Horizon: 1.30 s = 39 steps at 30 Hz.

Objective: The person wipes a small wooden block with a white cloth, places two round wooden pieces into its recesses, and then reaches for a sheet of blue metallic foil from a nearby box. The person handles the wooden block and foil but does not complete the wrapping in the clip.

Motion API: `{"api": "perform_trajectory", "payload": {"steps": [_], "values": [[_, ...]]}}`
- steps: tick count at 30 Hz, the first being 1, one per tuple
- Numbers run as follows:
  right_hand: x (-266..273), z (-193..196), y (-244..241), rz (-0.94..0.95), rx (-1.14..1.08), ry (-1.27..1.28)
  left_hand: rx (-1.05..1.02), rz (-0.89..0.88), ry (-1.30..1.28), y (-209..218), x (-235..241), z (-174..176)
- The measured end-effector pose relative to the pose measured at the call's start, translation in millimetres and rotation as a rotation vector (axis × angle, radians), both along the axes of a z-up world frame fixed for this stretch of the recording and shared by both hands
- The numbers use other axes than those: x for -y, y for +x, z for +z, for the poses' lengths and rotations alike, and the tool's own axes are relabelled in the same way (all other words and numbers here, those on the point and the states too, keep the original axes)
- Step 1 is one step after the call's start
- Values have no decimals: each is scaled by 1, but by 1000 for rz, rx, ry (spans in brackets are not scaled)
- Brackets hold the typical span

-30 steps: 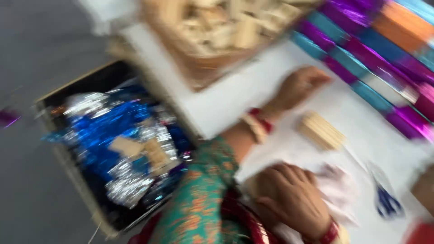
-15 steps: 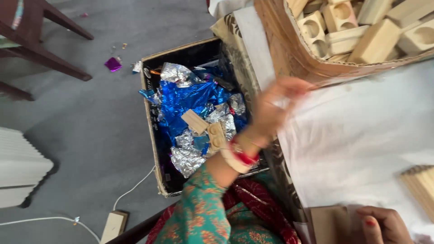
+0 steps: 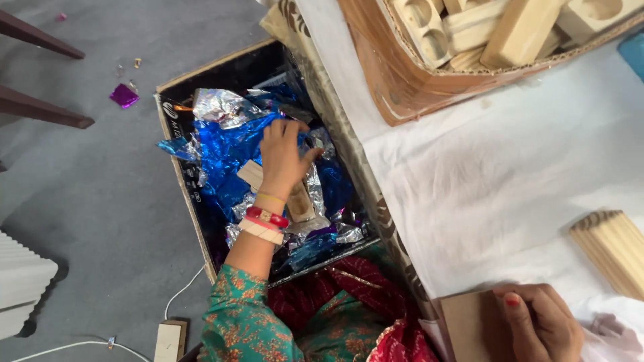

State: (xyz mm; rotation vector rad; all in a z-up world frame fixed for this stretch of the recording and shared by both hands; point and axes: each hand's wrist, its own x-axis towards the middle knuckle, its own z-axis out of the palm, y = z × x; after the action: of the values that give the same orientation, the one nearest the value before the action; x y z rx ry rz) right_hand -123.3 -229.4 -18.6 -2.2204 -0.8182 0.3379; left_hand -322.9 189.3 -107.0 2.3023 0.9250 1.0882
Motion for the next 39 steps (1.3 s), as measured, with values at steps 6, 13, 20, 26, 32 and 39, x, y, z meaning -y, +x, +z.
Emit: {"api": "perform_trajectory", "payload": {"steps": [6, 13, 20, 26, 32, 39], "values": [[-2, 0, -2, 20, 11, 35, -153, 180, 47, -16, -43, -73], [-4, 4, -6, 28, 59, 34, -53, 263, 291, -38, -18, 7], [-10, 10, -9, 64, 131, 55, -100, -711, -231, -1, 65, -13], [-11, 13, -9, 85, 154, 63, -567, -627, -87, -3, 52, -101], [-13, 16, -9, 83, 142, 51, -494, -460, -56, -12, 61, -55], [-11, 15, -6, 92, 150, 28, -581, -346, -32, -14, 54, -90]]}}
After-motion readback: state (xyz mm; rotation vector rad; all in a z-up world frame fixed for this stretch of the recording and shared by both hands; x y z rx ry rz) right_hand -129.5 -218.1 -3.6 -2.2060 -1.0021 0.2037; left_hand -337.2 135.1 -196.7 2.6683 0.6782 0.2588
